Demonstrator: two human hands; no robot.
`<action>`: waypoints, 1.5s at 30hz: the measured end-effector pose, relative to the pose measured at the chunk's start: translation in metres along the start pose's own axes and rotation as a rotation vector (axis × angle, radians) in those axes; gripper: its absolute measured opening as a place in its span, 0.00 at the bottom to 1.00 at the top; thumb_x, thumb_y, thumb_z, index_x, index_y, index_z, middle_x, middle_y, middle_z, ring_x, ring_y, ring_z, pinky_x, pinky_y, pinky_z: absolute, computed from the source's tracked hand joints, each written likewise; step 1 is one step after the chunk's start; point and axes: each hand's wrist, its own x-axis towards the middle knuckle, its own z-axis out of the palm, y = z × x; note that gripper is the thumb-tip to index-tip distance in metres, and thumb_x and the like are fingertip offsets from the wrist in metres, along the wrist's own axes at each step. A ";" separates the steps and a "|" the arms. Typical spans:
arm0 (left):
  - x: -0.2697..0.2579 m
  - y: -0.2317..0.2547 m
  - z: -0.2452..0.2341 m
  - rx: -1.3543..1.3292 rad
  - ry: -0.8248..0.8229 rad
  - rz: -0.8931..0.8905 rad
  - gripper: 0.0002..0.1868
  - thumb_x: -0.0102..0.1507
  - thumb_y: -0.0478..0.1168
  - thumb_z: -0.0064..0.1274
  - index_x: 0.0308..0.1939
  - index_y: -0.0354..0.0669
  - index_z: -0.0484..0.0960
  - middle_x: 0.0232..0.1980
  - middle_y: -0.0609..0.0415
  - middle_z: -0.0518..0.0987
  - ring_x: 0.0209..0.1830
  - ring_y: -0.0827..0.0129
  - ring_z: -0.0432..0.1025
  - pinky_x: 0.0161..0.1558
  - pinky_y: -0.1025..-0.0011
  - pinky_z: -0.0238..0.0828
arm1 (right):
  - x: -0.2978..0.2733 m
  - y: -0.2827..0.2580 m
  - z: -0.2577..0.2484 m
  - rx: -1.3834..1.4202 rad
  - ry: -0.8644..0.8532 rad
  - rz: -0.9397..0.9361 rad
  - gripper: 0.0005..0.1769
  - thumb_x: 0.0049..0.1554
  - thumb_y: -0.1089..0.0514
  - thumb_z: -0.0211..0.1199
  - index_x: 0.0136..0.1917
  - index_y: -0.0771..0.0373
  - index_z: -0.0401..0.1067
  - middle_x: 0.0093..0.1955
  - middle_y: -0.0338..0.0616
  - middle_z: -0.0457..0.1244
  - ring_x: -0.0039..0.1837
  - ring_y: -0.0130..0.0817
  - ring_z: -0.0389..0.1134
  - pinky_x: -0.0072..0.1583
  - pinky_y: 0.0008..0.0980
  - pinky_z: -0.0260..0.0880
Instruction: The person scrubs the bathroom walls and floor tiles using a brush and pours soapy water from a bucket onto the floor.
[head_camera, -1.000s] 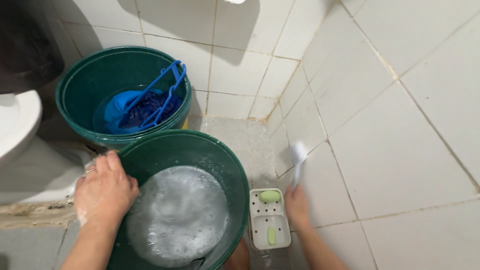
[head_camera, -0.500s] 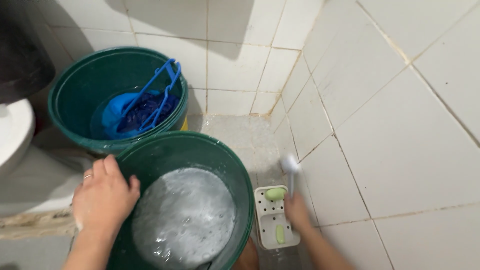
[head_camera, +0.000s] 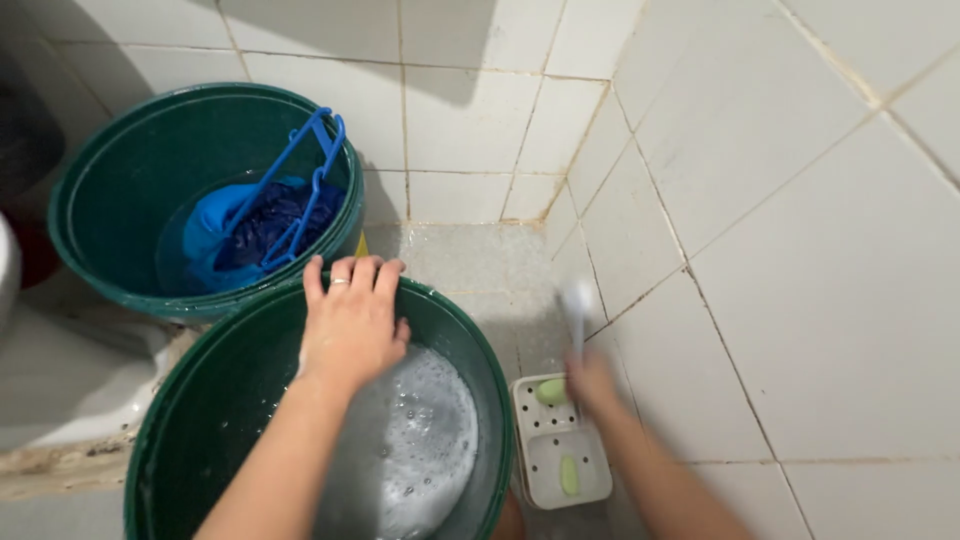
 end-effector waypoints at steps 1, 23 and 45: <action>-0.002 0.002 0.002 0.002 -0.008 0.000 0.38 0.52 0.48 0.62 0.66 0.51 0.68 0.64 0.52 0.69 0.69 0.57 0.60 0.73 0.43 0.39 | 0.029 -0.019 0.003 0.106 -0.025 0.005 0.17 0.62 0.49 0.56 0.39 0.65 0.68 0.28 0.45 0.62 0.29 0.37 0.63 0.33 0.40 0.63; 0.001 0.003 -0.001 -0.011 -0.081 -0.001 0.43 0.50 0.49 0.64 0.68 0.52 0.65 0.66 0.52 0.67 0.72 0.55 0.56 0.74 0.39 0.35 | -0.042 -0.002 -0.013 0.303 -0.113 0.204 0.18 0.63 0.49 0.58 0.37 0.63 0.67 0.27 0.42 0.57 0.27 0.33 0.56 0.30 0.34 0.54; 0.002 0.005 0.003 0.031 -0.097 -0.017 0.45 0.51 0.50 0.64 0.70 0.52 0.63 0.69 0.52 0.65 0.73 0.55 0.54 0.74 0.39 0.34 | -0.121 -0.088 -0.065 0.284 0.161 -0.239 0.13 0.66 0.47 0.51 0.45 0.56 0.59 0.29 0.34 0.55 0.29 0.24 0.55 0.31 0.32 0.57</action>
